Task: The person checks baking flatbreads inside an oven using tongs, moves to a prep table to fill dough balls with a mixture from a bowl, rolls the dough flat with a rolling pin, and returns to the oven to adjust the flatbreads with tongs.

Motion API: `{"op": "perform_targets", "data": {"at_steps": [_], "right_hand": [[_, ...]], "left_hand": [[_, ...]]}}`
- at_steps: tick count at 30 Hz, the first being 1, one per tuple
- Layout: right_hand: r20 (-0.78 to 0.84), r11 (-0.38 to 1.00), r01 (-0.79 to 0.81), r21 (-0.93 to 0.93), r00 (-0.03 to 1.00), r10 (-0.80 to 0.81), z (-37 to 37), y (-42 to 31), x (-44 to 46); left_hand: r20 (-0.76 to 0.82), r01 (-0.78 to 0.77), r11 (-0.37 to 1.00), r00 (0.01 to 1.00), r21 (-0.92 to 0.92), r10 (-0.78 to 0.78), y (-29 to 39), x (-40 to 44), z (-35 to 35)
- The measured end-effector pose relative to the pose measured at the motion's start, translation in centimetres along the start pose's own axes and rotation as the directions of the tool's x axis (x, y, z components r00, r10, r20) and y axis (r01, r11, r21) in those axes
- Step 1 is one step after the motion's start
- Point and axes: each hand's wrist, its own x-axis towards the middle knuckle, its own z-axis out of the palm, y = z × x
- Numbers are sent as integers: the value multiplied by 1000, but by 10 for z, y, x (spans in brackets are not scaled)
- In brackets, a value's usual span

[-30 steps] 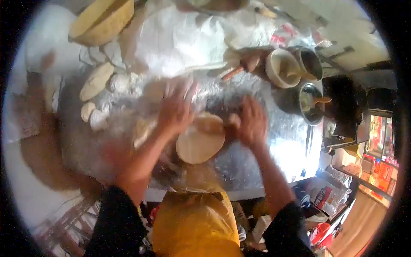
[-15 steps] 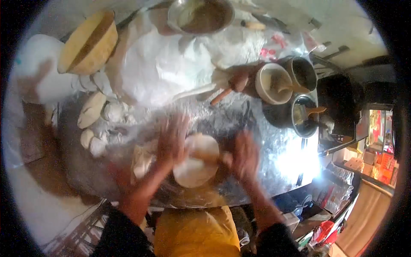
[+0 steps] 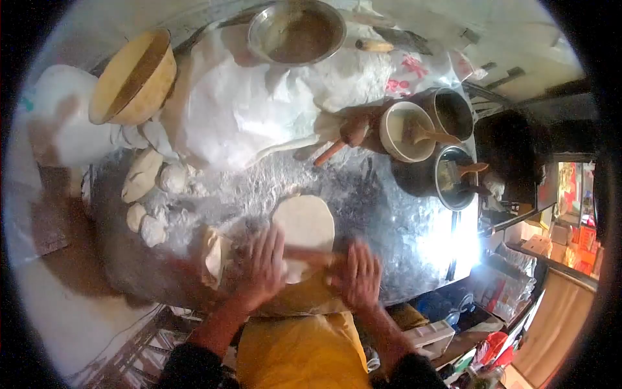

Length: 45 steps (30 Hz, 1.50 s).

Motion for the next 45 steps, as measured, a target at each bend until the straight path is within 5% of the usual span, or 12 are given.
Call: {"op": "perform_targets", "data": {"at_steps": [5,9,14,15,23,27,29,34,39,41,43,45], "right_hand": [[76,990,1,140,997,-12,-3,19,41],[-194,999,-54,0,980,53,-34,45,192],[9,999,33,-14,999,-33,0,1,-2],[-1,999,49,20,999,-49,5,-8,-40],[-194,998,-48,38,979,55,-34,43,174],[-12,999,33,23,999,-33,0,8,30],[-81,991,118,66,990,-113,7,-13,-23],[28,963,202,177,977,-210,-6,13,6],[-29,990,47,135,999,-43,-33,54,-74],[10,906,-268,326,960,281,-29,66,-105],[-45,902,-325,285,935,351,-29,69,-117],[-45,877,-383,292,910,412,-34,72,-119]], "left_hand": [[79,-91,996,993,10,90,-10,44,-15],[15,9,997,1000,-78,-8,-21,161,-18],[9,-69,997,998,-41,70,14,2,-8],[248,-81,997,966,19,73,14,-39,-15],[145,-21,988,989,156,-2,-9,127,-6],[13,-47,998,999,50,47,13,31,-9],[170,-97,992,982,81,83,24,-51,-8],[-61,121,984,990,-132,-129,14,58,-11],[78,158,987,985,-31,-155,9,147,-21],[34,90,996,995,24,-91,2,147,-20],[234,357,928,916,-108,-325,-6,147,-15],[189,333,938,931,-93,-312,1,149,-24]]}}
